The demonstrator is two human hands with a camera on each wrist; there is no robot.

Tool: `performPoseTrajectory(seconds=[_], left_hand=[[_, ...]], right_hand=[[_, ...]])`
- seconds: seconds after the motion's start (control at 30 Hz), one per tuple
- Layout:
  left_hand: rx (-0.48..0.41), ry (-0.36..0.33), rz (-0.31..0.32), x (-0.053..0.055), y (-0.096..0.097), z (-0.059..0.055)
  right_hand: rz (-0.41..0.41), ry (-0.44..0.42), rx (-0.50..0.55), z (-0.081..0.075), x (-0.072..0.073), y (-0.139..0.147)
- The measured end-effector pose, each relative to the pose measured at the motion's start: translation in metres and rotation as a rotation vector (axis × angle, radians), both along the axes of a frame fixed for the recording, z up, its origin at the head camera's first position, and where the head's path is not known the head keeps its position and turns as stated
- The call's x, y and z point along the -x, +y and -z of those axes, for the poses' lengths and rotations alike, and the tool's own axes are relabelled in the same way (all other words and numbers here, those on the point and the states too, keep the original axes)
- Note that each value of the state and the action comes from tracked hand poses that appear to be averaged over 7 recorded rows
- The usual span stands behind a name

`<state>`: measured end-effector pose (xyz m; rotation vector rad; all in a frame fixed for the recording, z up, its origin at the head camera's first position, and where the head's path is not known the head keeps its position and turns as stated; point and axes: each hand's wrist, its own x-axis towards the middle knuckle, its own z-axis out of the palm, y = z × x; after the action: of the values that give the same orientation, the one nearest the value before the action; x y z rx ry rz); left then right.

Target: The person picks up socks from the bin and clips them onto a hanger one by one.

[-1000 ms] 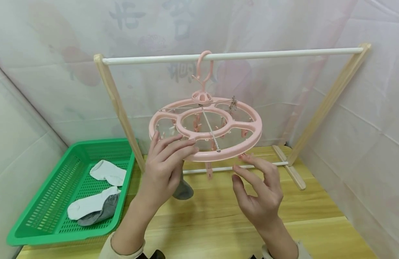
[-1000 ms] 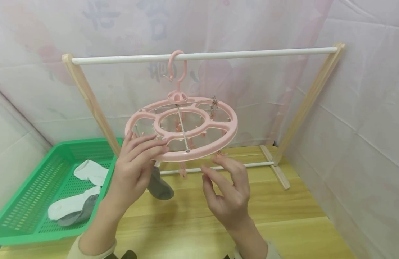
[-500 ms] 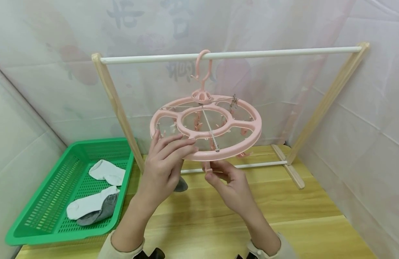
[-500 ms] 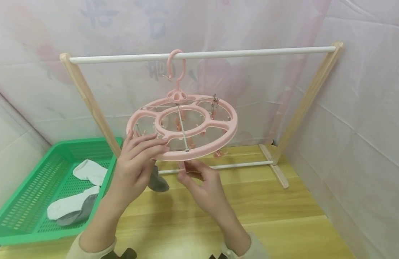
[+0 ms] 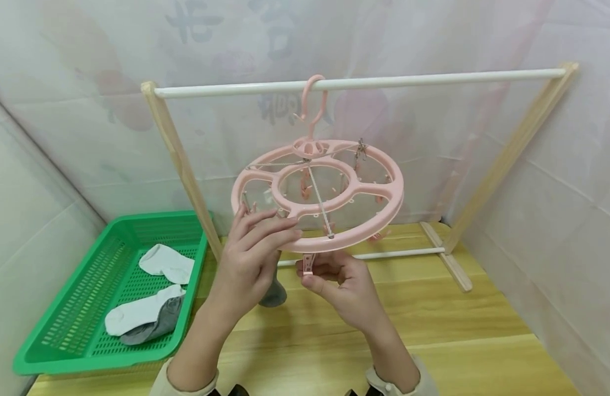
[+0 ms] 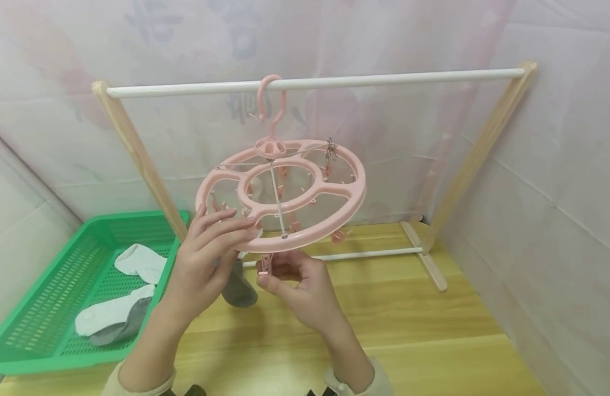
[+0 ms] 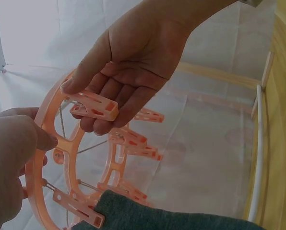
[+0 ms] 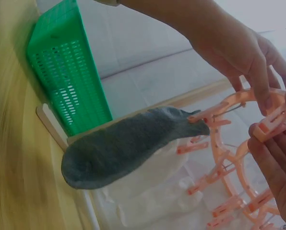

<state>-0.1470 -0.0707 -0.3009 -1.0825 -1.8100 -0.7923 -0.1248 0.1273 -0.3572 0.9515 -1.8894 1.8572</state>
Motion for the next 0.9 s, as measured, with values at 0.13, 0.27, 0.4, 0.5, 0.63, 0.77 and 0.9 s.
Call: performPoseTrajectory(seconds=[0.13,0.27,0.4,0.5,0.63,0.77,0.9], left_hand=[[0.004,-0.007,-0.016,-0.0009,-0.0010,0.0014],[0.007,-0.007,-0.021,-0.0013,-0.0010,0.0021],[0.004,-0.002,-0.019,-0.0013,-0.0003,0.0027],[0.000,0.004,-0.015,-0.0010,0.0003,0.0030],[-0.005,0.011,-0.010,-0.0006,0.0012,0.0028],[-0.006,0.012,-0.007,-0.0009,0.0018,0.0027],[-0.002,0.011,-0.004,-0.0018,0.0017,0.0032]], right_hand=[[-0.004,-0.010,0.013,0.0000,-0.0012,0.0005],[0.012,0.000,0.016,0.0001,-0.0011,0.0008],[0.036,0.026,0.014,0.0012,-0.0002,-0.0001],[0.047,0.043,0.025,0.0008,-0.0003,-0.0014],[0.043,0.074,0.052,-0.0002,-0.0002,-0.0016],[0.007,0.082,0.095,-0.0009,-0.0001,-0.0016],[-0.034,0.088,0.138,-0.0020,-0.0011,-0.0023]])
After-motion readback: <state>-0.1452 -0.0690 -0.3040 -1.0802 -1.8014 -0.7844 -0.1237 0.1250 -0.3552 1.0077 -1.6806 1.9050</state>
